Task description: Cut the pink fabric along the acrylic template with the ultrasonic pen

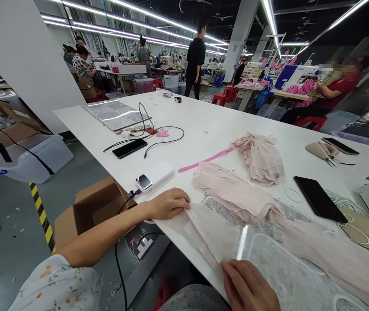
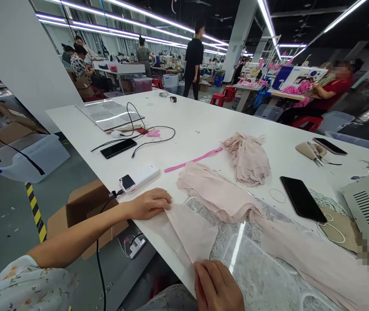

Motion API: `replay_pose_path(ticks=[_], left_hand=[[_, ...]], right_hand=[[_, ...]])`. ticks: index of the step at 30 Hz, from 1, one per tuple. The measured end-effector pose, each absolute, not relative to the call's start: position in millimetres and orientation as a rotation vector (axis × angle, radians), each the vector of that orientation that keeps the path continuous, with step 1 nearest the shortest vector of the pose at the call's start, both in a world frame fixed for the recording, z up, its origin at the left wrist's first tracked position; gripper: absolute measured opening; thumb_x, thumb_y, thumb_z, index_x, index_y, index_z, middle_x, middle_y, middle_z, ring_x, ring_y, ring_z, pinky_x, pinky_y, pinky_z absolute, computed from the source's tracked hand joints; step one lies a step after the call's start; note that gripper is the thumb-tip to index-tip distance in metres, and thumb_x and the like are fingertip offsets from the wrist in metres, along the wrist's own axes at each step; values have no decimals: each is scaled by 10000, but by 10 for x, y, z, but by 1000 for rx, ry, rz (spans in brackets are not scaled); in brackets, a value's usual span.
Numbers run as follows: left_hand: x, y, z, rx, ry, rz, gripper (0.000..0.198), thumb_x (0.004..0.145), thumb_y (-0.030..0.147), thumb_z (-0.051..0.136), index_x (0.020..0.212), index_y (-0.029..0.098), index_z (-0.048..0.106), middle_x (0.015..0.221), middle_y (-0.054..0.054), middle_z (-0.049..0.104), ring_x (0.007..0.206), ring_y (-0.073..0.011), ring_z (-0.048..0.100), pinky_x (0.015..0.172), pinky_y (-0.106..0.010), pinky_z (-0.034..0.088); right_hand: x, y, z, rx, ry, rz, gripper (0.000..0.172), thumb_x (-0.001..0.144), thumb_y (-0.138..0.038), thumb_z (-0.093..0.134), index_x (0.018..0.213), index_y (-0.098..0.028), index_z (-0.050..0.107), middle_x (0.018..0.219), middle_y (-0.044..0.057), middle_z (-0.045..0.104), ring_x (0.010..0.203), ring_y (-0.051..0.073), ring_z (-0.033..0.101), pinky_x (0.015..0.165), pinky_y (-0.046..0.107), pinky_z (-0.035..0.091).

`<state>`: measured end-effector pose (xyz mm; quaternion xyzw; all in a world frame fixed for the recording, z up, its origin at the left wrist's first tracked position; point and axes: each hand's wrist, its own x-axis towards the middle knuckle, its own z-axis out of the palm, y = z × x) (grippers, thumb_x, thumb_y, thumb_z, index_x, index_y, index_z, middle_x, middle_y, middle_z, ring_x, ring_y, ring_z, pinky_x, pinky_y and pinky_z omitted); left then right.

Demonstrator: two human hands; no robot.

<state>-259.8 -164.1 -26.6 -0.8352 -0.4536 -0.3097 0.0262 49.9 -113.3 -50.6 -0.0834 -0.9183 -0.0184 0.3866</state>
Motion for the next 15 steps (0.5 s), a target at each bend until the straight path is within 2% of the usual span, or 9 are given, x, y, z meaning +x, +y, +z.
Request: replay_pose_path(ticks=[6, 11, 15], left_hand=[[-2471, -1617, -253, -2571, -1387, -1021, 167, 912, 85, 438, 925, 174, 579, 950, -91, 640, 931, -175, 594, 865, -340, 499], [-2467, -1719, -227, -2554, -1442, -1000, 167, 908, 81, 437, 927, 167, 579, 927, -97, 633, 908, -181, 593, 857, -351, 497], [-2479, -1898, -222, -2560, -1515, -936, 173, 910, 81, 434, 934, 176, 578, 936, -86, 643, 894, -166, 602, 851, -322, 497]], right_hand=[[580, -1066, -382, -234, -2350, -29, 117, 855, -76, 555, 927, -120, 635, 776, 82, 654, 712, 163, 629, 660, 285, 544], [523, -1180, -542, -255, -2376, -65, 113, 835, -152, 611, 939, -130, 651, 821, 90, 677, 742, 205, 645, 684, 341, 537], [465, -1198, -629, -178, -2368, -62, 104, 840, -78, 589, 896, -139, 652, 783, 68, 686, 713, 186, 647, 678, 323, 527]])
